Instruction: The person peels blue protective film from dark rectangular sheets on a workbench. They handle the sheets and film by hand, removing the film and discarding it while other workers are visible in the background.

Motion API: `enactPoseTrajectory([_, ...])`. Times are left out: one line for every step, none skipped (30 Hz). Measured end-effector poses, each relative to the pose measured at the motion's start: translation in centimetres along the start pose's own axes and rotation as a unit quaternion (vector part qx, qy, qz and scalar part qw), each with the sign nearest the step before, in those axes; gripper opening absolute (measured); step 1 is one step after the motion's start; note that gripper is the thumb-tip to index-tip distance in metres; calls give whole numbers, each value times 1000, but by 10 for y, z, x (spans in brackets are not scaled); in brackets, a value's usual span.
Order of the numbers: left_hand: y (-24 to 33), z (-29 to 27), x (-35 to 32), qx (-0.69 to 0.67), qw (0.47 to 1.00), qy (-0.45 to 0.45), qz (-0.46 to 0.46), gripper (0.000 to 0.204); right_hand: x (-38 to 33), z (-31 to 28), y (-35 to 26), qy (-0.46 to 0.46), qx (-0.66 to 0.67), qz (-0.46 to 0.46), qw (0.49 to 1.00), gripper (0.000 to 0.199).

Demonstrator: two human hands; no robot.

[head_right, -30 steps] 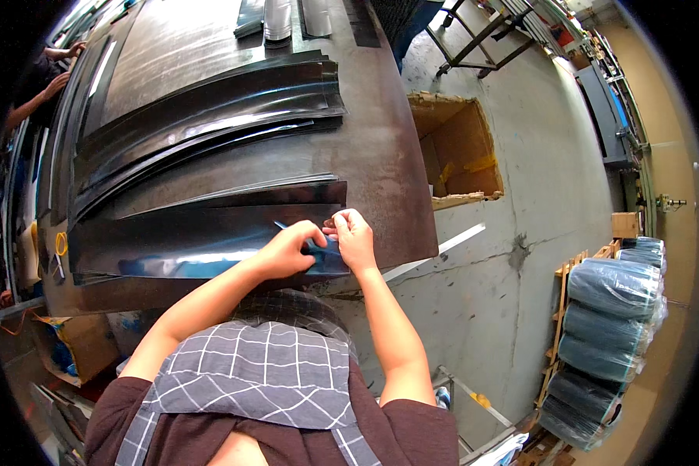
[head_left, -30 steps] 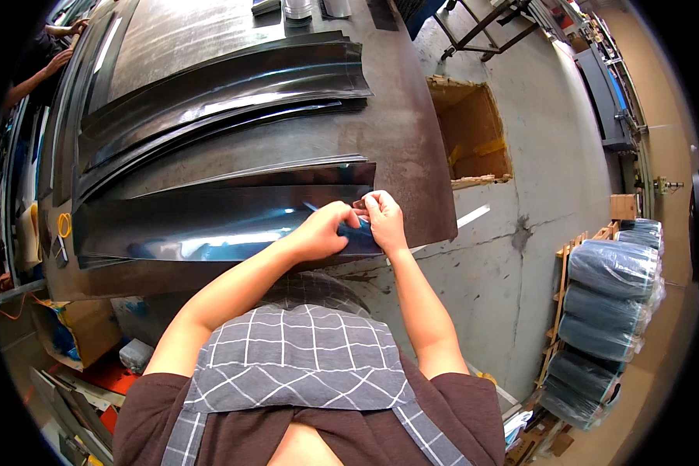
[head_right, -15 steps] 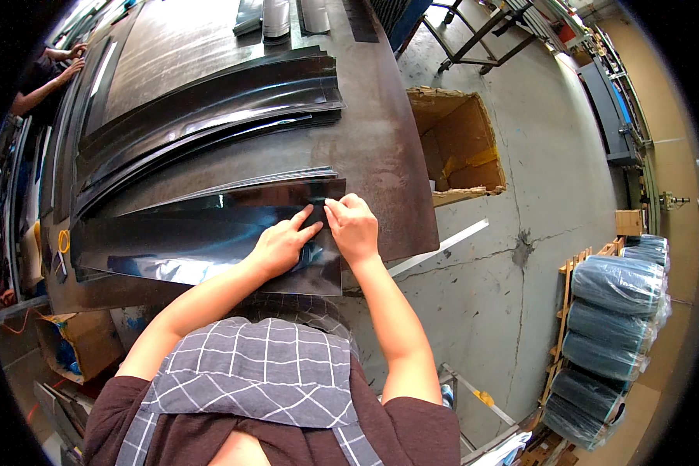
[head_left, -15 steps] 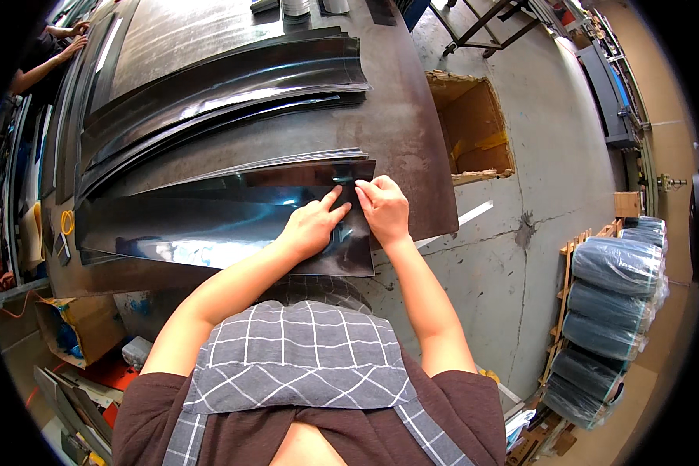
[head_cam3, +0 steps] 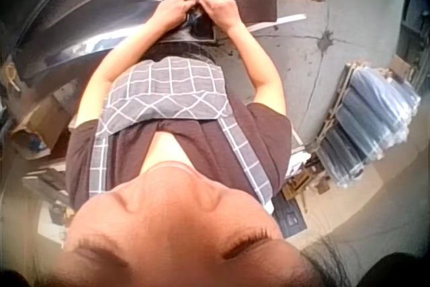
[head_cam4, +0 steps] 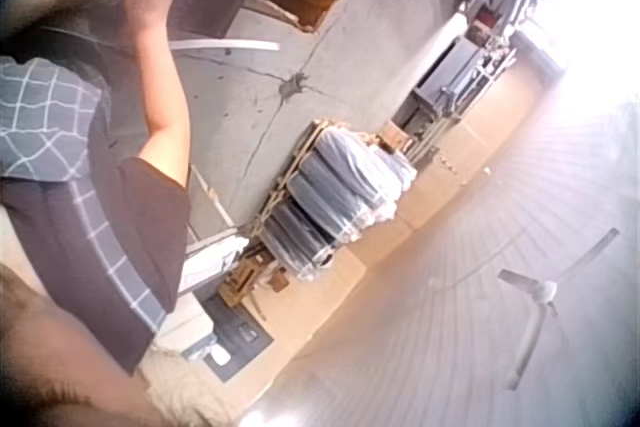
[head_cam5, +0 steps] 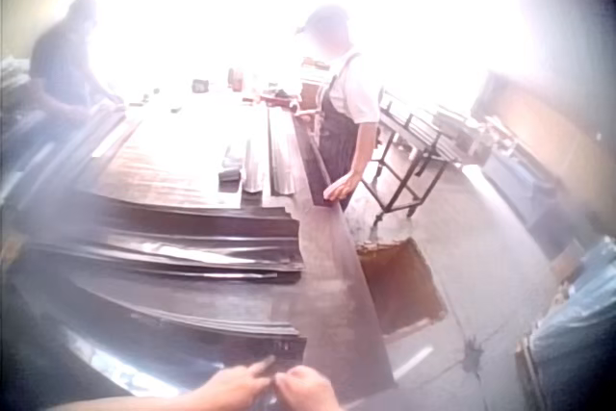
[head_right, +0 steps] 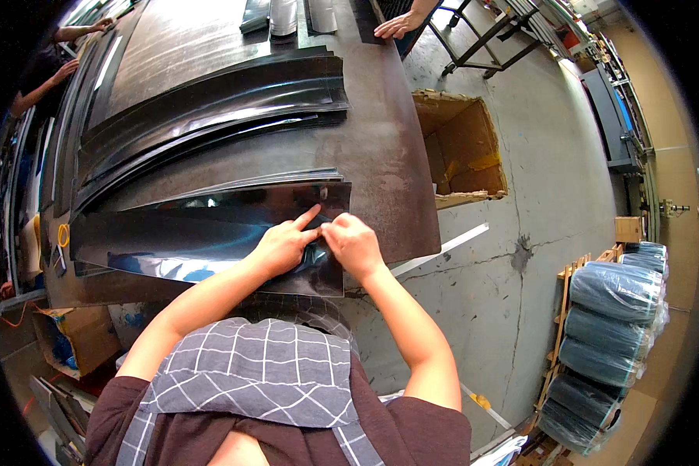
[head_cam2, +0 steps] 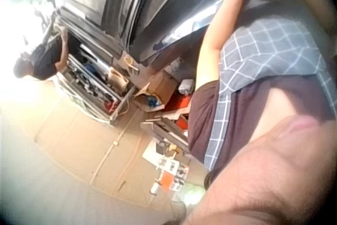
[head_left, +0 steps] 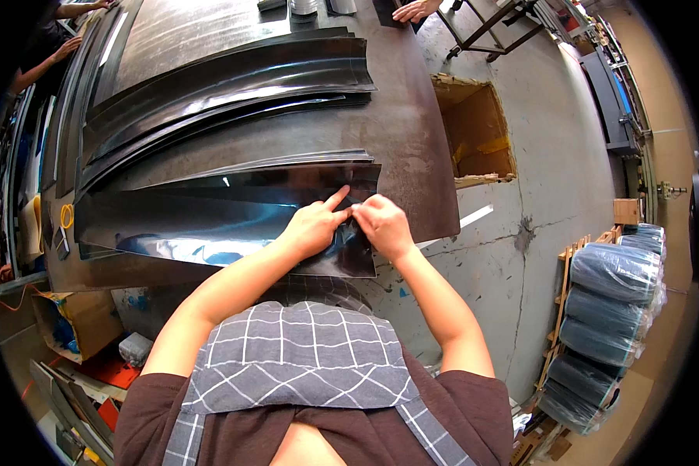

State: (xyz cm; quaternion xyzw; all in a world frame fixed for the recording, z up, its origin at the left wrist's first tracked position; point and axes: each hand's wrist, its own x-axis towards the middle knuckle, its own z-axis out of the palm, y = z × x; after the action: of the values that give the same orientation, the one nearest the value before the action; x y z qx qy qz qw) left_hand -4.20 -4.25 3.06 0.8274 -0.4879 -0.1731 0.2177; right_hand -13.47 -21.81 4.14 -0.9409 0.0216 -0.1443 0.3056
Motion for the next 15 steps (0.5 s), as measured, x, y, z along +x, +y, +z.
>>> enactPoseTrajectory([0, 0, 0, 0, 1000, 2, 5, 51, 6, -2, 3, 34, -1, 22, 999, 9])
enactPoseTrajectory([0, 0, 0, 0, 1000, 5, 10, 50, 11, -4, 5, 67, -2, 43, 997, 10])
enactPoseTrajectory([0, 0, 1, -1, 1000, 7, 16, 49, 12, -1, 10, 88, -38, 18, 995, 11])
enactPoseTrajectory([1, -1, 1, 3, 1000, -2, 20, 47, 6, 0, 7, 53, -11, 16, 998, 11])
enactPoseTrajectory([0, -3, 1, 9, 1000, -11, 22, 45, -3, 3, -1, 17, 17, 13, 1000, 11])
enactPoseTrajectory([0, -4, 1, 14, 999, -20, 25, 43, -8, 5, -6, -19, 45, 9, 999, 11])
enactPoseTrajectory([1, -2, 0, 0, 999, 13, 40, 39, -6, 5, -6, 21, 77, 42, 996, 10])
enactPoseTrajectory([2, 1, 1, -14, 997, 45, 55, 35, -3, 6, -5, 61, 108, 75, 989, 11])
enactPoseTrajectory([3, 3, 2, -28, 994, 78, 69, 31, 2, 9, -3, 92, 203, 159, 962, 12])
enactPoseTrajectory([5, 1, 5, -68, 993, 73, 58, 26, 9, 12, 2, 124, 294, 240, 917, 12])
enactPoseTrajectory([9, -2, 10, -107, 991, 66, 48, 21, 11, 17, 13, 109, 335, 267, 897, 16])
enactPoseTrajectory([12, -6, 16, -146, 987, 59, 38, 17, 10, 22, 22, 82, 313, 276, 905, 17])
enactPoseTrajectory([12, -10, 22, -212, 973, 75, 52, 17, 14, 19, 21, 51, 291, 283, 912, 18])
enactPoseTrajectory([6, -15, 29, -294, 955, 25, 6, 19, 17, 16, 18, 21, 268, 290, 918, 19])
enactPoseTrajectory([0, -21, 33, -496, 867, 33, -47, 22, 15, 8, 16, 5, 208, 279, 937, 22])
